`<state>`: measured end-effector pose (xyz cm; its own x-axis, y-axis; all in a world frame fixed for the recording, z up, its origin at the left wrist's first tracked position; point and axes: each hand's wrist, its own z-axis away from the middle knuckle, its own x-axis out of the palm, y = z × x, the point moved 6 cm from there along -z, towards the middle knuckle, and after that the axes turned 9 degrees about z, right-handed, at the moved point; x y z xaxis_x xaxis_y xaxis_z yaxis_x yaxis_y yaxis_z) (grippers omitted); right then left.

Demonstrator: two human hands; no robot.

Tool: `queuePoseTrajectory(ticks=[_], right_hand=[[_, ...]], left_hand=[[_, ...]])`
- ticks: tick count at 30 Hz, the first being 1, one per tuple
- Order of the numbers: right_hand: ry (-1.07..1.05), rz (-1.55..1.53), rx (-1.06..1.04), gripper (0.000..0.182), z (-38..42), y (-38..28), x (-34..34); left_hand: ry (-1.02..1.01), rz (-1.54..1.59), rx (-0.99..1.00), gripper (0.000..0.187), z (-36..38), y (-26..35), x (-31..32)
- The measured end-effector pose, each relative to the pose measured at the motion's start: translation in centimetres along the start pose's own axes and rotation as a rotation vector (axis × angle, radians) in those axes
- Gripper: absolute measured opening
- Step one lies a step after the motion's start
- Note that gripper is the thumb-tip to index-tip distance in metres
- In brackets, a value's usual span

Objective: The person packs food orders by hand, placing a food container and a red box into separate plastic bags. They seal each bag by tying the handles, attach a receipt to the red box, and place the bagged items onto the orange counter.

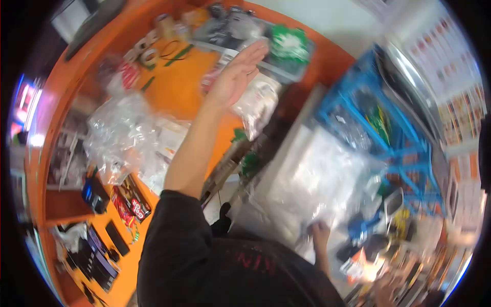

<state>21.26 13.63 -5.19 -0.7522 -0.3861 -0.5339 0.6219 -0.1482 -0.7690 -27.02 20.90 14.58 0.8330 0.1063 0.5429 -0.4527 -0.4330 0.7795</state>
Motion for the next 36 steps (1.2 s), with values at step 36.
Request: queuePoseTrajectory(ticks=[36], right_hand=[[-0.471,-1.416,-0.096,0.033,11.2,-7.9,-2.4]], left_hand=[[0.183,-0.724,-0.403,0.019,26.8,-12.4,8.6]])
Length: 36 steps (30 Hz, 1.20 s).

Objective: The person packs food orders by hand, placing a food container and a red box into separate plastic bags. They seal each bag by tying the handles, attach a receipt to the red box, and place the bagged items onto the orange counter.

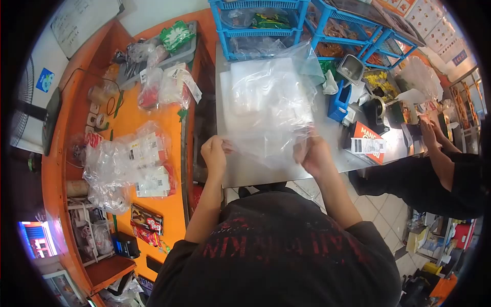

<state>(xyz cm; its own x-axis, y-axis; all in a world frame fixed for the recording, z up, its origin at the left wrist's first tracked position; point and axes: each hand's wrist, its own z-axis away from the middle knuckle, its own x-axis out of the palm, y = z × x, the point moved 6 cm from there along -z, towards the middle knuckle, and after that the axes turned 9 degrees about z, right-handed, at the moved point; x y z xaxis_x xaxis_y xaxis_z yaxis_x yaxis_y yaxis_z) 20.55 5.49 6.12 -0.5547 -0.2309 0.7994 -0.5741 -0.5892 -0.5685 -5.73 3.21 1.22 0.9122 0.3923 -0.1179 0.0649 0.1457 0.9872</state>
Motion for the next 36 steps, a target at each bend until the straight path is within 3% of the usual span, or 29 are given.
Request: queuePoseTrajectory(ticks=[1,2,3,4,5,7,8,9,11,12,15,19,21,22,24,25,27,28,29,31,32,33,34,35,36], right_hand=[[0.003,-0.007,-0.001,0.033,-0.2,0.5,-0.4],[0.173,0.358,0.086,0.036,-0.2,1.2,-1.8],[0.339,0.727,0.178,0.039,0.0,1.4,-3.3],[0.412,0.977,-0.073,0.043,-0.1,0.3,-3.5],[0.413,0.971,-0.066,0.043,-0.1,-0.1,-3.5],[0.519,0.104,-0.046,0.036,0.7,-1.5,-3.3],[0.657,-0.020,-0.005,0.045,1.1,-1.3,-1.1],[0.660,-0.020,-0.001,0.045,1.7,-0.8,-1.6],[0.135,-0.050,0.015,0.055,1.7,0.6,0.1],[0.389,-0.050,0.128,0.060,2.1,1.2,0.8],[0.237,0.000,0.151,0.056,2.4,1.7,-1.7],[0.201,0.037,0.156,0.055,3.0,1.3,-1.0],[0.375,0.050,0.188,0.052,3.3,1.0,-1.2],[0.375,0.048,0.189,0.052,3.7,0.5,-1.8],[0.519,0.560,0.195,0.047,5.0,-2.3,-4.2],[0.520,0.560,0.196,0.047,5.1,-2.7,-4.3],[0.580,0.637,0.065,0.037,5.7,-4.5,-3.8],[0.601,0.628,-0.010,0.035,5.7,-5.6,-4.2],[0.601,0.627,-0.017,0.035,5.1,-5.8,-4.2],[0.579,0.519,-0.255,0.036,4.0,-7.5,-3.8],[0.560,0.385,-0.267,0.030,3.6,-7.1,-4.6],[0.558,0.388,-0.268,0.030,3.7,-7.0,-6.1],[0.256,0.951,-0.181,0.021,3.3,-6.6,-6.0],[-0.085,1.488,-0.076,0.016,3.2,-5.0,-5.5],[-0.251,1.323,0.354,0.021,3.9,-3.6,-1.9]], left_hand=[[-0.019,0.434,-0.174,0.021,0.2,0.3,0.6],[-0.030,0.870,-0.354,0.023,0.9,0.7,1.6],[-0.024,0.870,-0.364,0.023,1.4,2.2,1.8],[-0.039,0.987,-0.505,0.022,2.2,3.6,2.5],[-0.054,1.099,-0.646,0.021,3.0,4.1,3.1],[-0.125,1.224,-0.664,0.020,3.5,3.5,2.9],[-0.128,1.245,-0.705,0.019,3.9,2.5,2.8],[-0.126,1.268,-0.744,0.020,4.3,1.4,2.7],[-0.185,1.319,-0.707,0.021,4.1,-0.8,2.6],[-0.252,1.361,-0.670,0.023,4.0,-0.2,2.6],[-0.141,1.232,-0.705,0.025,4.0,0.2,2.4],[-0.208,1.168,-0.629,0.026,4.0,1.6,1.9],[-0.053,1.084,-0.655,0.026,4.1,1.6,1.4],[-0.034,0.999,-0.550,0.025,3.2,1.8,-0.3],[-0.045,0.798,-0.352,0.022,1.7,2.9,-4.3],[-0.045,0.798,-0.354,0.022,1.8,3.0,-4.5],[-0.282,0.685,-0.296,0.016,3.1,5.4,-4.0],[-0.505,0.542,-0.381,0.009,4.5,7.4,-2.6],[-0.509,0.540,-0.376,0.009,5.1,6.4,-2.2],[-1.087,-0.098,0.277,0.018,8.0,5.9,0.7],[-1.085,-0.093,0.280,0.018,7.7,5.8,0.6],[-0.898,-0.057,0.032,0.022,5.7,5.0,-0.7],[-0.705,-0.026,-0.207,0.028,3.7,4.1,-2.7],[-0.516,0.582,-0.146,0.023,0.4,1.3,-5.8],[-0.216,0.633,-0.129,0.019,1.4,4.0,-4.6]])
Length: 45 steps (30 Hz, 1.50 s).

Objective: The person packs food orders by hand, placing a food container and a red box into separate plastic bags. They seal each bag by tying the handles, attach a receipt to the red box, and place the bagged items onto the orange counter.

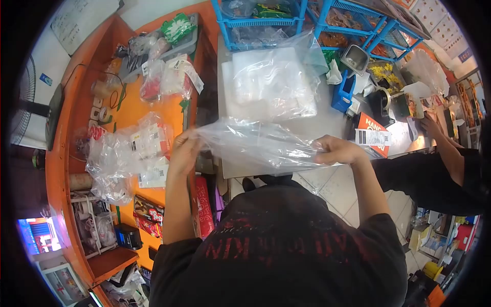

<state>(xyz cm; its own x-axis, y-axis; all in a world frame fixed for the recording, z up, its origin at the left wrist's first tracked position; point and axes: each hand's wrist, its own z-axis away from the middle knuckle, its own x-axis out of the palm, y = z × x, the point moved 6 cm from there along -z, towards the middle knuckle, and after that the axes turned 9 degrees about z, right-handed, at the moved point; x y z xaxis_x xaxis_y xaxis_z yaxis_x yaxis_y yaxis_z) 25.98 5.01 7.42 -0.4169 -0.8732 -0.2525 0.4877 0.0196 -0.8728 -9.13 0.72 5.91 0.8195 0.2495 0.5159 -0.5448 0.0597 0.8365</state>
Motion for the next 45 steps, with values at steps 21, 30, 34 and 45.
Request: queuePoseTrajectory(ticks=[21,30,34,45], right_hand=[[0.300,-0.348,-0.058,0.065,-7.1,-1.2,2.2],[1.272,0.612,-0.233,0.042,0.0,-3.4,-2.2],[0.305,-0.426,0.089,0.062,-7.5,5.2,4.3],[0.587,1.235,0.485,0.069,-8.5,6.2,2.8]], left_hand=[[-0.075,-0.318,0.099,0.041,-0.9,-7.7,9.4],[0.145,-0.431,-0.155,0.028,-1.1,-10.3,4.0],[0.168,-0.170,-0.307,0.021,-0.4,-13.5,3.1],[-0.215,-1.461,0.691,0.032,1.5,-3.6,12.4]])
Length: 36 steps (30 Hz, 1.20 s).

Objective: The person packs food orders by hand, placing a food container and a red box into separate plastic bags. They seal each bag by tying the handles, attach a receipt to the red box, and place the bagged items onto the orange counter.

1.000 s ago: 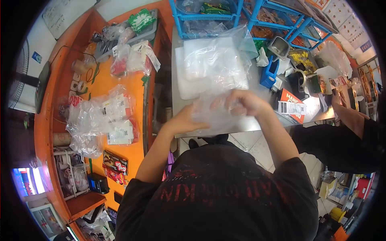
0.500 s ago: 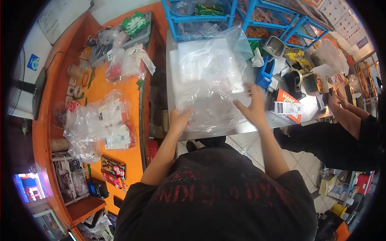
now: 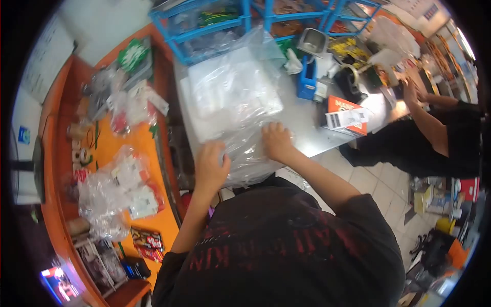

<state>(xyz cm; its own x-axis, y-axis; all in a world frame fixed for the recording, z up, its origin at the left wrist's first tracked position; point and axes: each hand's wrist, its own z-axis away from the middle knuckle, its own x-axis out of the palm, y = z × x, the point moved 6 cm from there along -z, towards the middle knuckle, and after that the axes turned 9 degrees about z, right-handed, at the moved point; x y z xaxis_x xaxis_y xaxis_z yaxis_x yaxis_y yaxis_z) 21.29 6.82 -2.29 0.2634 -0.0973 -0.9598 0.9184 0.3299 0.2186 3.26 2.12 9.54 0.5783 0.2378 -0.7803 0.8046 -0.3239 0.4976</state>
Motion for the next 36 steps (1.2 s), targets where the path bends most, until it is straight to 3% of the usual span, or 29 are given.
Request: queuePoseTrajectory(ticks=[2,3,4,5,6,7,9,11,13,14,16,18,20,23,28,31,33,34,36], right_hand=[[-0.094,-0.054,-0.001,0.065,0.5,0.0,-0.7],[-0.061,-0.059,-0.033,0.062,0.9,-0.1,-1.3],[-0.025,-0.062,-0.068,0.060,1.2,0.1,-1.8],[-0.027,-0.059,-0.040,0.060,0.7,2.1,-1.8],[-0.280,-0.559,-0.263,0.058,0.2,3.3,-0.8],[-0.528,-1.062,-0.494,0.055,0.5,4.4,-0.9],[-0.544,-1.664,-0.351,0.057,1.2,12.1,-3.2],[-0.254,-0.997,-0.138,0.078,2.3,20.6,-4.6],[-0.282,-0.279,0.106,0.105,3.8,25.5,-0.9],[-0.282,-0.282,0.103,0.105,4.3,25.6,0.7],[-0.165,0.279,0.134,0.116,5.1,25.8,2.1],[-0.146,0.133,0.100,0.117,4.6,25.6,3.0],[-0.261,-0.050,0.219,0.110,4.4,24.1,1.9],[-0.202,-0.219,0.417,0.105,4.7,18.7,0.8],[0.043,-0.288,0.584,0.110,2.9,12.9,-1.0],[0.126,-0.515,0.720,0.089,2.1,16.7,0.9],[0.455,-0.631,0.758,0.066,3.4,20.5,2.0],[0.450,-0.628,0.762,0.066,4.3,21.3,1.5],[0.696,-0.896,0.823,0.036,6.7,23.1,-0.3]], left_hand=[[-0.492,0.266,-0.009,0.037,2.9,-1.5,7.8],[-0.614,0.229,-0.017,0.061,3.9,-3.3,10.9],[-0.624,0.237,0.010,0.061,3.4,-2.3,10.5],[-0.622,0.034,-0.066,0.075,2.9,-2.3,9.8],[-0.611,-0.171,-0.146,0.089,2.5,-2.7,9.2],[-0.748,-0.241,-0.203,0.115,3.0,-4.2,9.9],[-0.807,-0.267,-0.236,0.115,2.6,-4.8,9.6],[-0.875,-0.311,-0.267,0.118,2.9,-5.2,9.6],[-0.843,-0.283,-0.246,0.118,3.4,-5.3,9.8],[-0.804,-0.253,-0.226,0.117,3.3,-5.3,9.7],[-0.763,-0.225,-0.210,0.110,3.2,-5.0,9.5],[-0.729,-0.197,-0.205,0.103,3.3,-4.7,9.0],[-0.603,-0.076,-0.226,0.082,2.8,-4.4,8.1],[-0.589,0.003,-0.222,0.066,2.8,-4.3,7.6],[-0.614,-0.048,-0.199,0.060,3.3,-3.4,7.7],[-0.554,0.009,-0.162,0.052,3.2,-3.3,6.8],[-0.526,0.069,-0.157,0.047,3.3,-3.7,6.5],[-0.515,0.111,-0.158,0.045,3.4,-4.3,6.5],[-0.505,0.157,-0.161,0.043,3.9,-4.9,6.7]])
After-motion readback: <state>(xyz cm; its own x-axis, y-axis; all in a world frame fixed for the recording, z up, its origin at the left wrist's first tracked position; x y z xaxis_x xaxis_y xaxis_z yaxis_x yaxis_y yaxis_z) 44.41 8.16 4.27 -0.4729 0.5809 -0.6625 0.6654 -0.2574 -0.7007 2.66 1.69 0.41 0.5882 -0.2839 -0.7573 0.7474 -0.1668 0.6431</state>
